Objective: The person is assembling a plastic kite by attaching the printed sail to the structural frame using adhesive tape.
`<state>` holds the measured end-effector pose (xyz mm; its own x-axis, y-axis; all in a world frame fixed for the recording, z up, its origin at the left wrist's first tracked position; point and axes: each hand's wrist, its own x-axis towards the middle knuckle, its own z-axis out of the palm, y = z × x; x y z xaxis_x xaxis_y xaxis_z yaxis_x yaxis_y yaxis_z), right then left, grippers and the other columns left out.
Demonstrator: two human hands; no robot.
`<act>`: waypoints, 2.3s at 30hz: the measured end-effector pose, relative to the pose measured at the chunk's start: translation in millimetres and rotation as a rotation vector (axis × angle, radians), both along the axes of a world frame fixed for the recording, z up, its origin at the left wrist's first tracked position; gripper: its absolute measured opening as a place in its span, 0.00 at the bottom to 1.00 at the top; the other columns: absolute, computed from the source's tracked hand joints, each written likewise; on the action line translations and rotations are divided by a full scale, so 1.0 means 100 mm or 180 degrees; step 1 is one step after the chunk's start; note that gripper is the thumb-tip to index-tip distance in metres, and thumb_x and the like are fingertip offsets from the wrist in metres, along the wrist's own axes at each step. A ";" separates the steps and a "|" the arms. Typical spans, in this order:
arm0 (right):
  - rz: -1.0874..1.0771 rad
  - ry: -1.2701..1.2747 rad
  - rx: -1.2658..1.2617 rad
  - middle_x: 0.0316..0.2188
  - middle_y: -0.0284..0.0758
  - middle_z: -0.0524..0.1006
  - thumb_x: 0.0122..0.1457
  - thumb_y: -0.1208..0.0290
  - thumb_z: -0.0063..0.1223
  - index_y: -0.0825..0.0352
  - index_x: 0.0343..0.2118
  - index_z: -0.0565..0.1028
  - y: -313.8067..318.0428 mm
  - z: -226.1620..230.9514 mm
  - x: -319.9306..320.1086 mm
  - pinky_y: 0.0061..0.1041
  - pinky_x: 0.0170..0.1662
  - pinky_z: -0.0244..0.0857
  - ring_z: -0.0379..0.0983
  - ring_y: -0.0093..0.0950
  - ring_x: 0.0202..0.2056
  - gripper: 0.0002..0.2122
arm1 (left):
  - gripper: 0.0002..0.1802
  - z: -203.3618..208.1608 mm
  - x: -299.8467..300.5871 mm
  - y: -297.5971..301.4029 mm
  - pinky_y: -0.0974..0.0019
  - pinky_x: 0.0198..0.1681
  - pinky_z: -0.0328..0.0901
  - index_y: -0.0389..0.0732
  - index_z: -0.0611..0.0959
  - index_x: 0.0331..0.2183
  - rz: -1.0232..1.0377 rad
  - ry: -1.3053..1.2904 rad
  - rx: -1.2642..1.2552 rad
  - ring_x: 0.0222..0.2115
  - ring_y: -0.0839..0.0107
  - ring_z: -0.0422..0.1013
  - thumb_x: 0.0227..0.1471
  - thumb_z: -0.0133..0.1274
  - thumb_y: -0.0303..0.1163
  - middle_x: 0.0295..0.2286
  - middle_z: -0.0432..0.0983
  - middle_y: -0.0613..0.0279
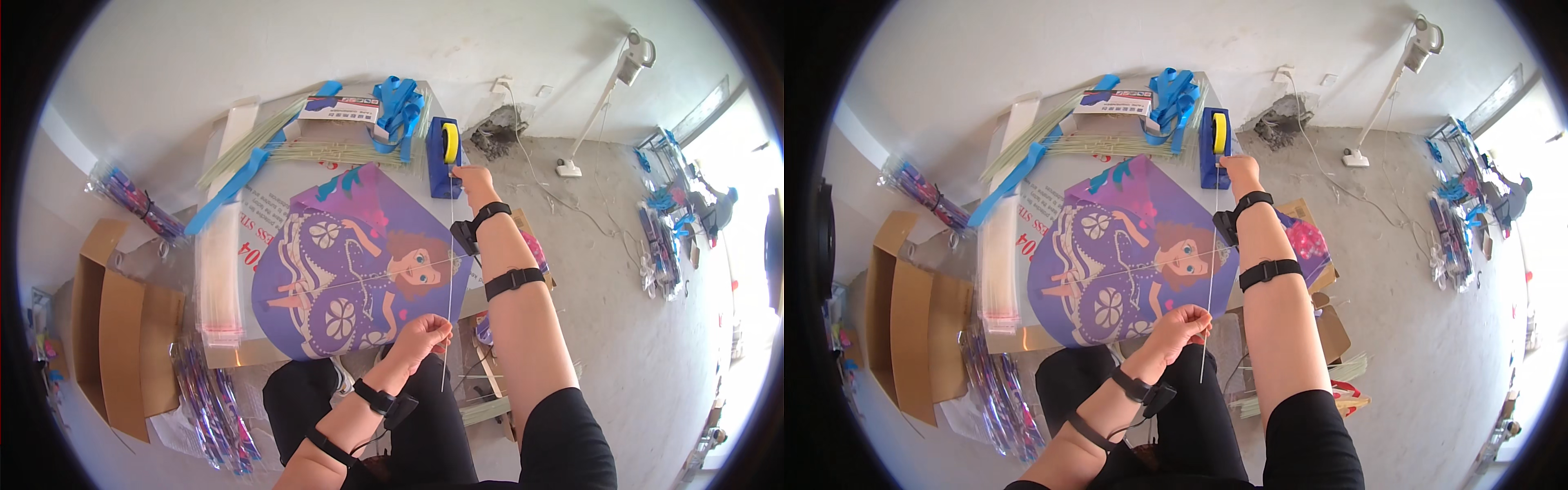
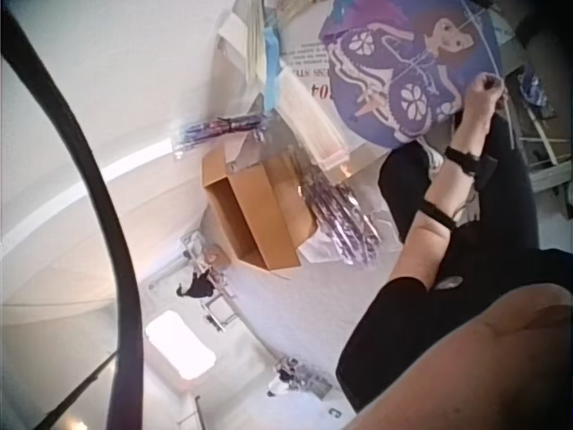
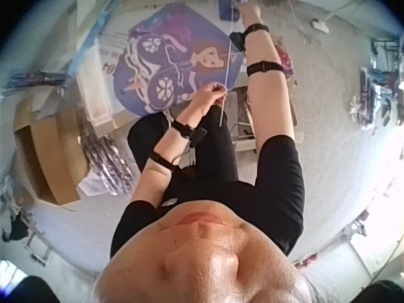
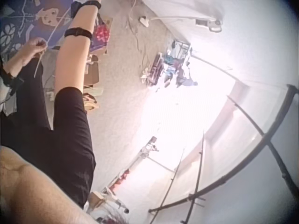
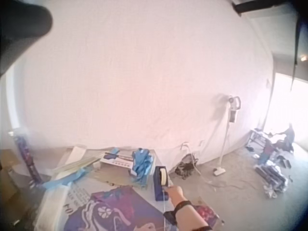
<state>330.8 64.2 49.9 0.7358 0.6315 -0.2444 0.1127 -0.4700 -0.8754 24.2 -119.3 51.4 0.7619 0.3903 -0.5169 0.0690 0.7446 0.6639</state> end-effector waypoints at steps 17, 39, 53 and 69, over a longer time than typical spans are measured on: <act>-0.0554 0.1683 0.1122 0.28 0.29 0.75 0.56 0.73 0.53 0.66 0.30 0.74 -2.96 0.39 -1.88 0.20 0.35 0.63 0.71 0.21 0.34 0.03 | 0.05 -0.13 0.16 -0.03 0.74 0.29 0.65 0.42 0.78 0.30 0.0017 -0.0226 0.0238 0.25 0.80 0.70 0.55 0.53 0.32 0.25 0.74 0.70; -0.0743 0.2079 0.1506 0.29 0.32 0.75 0.57 0.77 0.52 0.69 0.30 0.74 -3.86 0.86 -2.61 0.17 0.37 0.58 0.66 0.19 0.31 0.02 | 0.05 0.52 -0.64 0.21 0.73 0.32 0.62 0.43 0.77 0.33 0.0361 0.0094 -0.0265 0.29 0.80 0.69 0.54 0.54 0.33 0.27 0.74 0.69; -0.0794 0.2312 0.1540 0.31 0.36 0.75 0.57 0.78 0.52 0.70 0.31 0.73 -3.92 0.69 -2.57 0.18 0.39 0.60 0.68 0.21 0.31 0.01 | 0.08 -0.29 -2.38 2.71 0.51 0.37 0.67 0.40 0.79 0.31 -0.0084 0.4436 0.4232 0.36 0.51 0.73 0.49 0.54 0.34 0.32 0.78 0.51; -0.0848 0.2452 0.1488 0.31 0.35 0.75 0.58 0.76 0.52 0.70 0.30 0.73 -3.91 0.59 -2.65 0.20 0.40 0.63 0.70 0.21 0.33 0.04 | 0.16 -0.12 0.37 2.04 0.72 0.37 0.64 0.39 0.79 0.39 0.0107 0.0456 0.2028 0.32 0.77 0.71 0.57 0.50 0.41 0.31 0.76 0.69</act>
<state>65.8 -326.8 109.0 0.6115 0.6227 -0.4882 -0.6369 0.0213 -0.7706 60.9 84.3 39.8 0.6847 0.6763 -0.2719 0.1730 0.2115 0.9619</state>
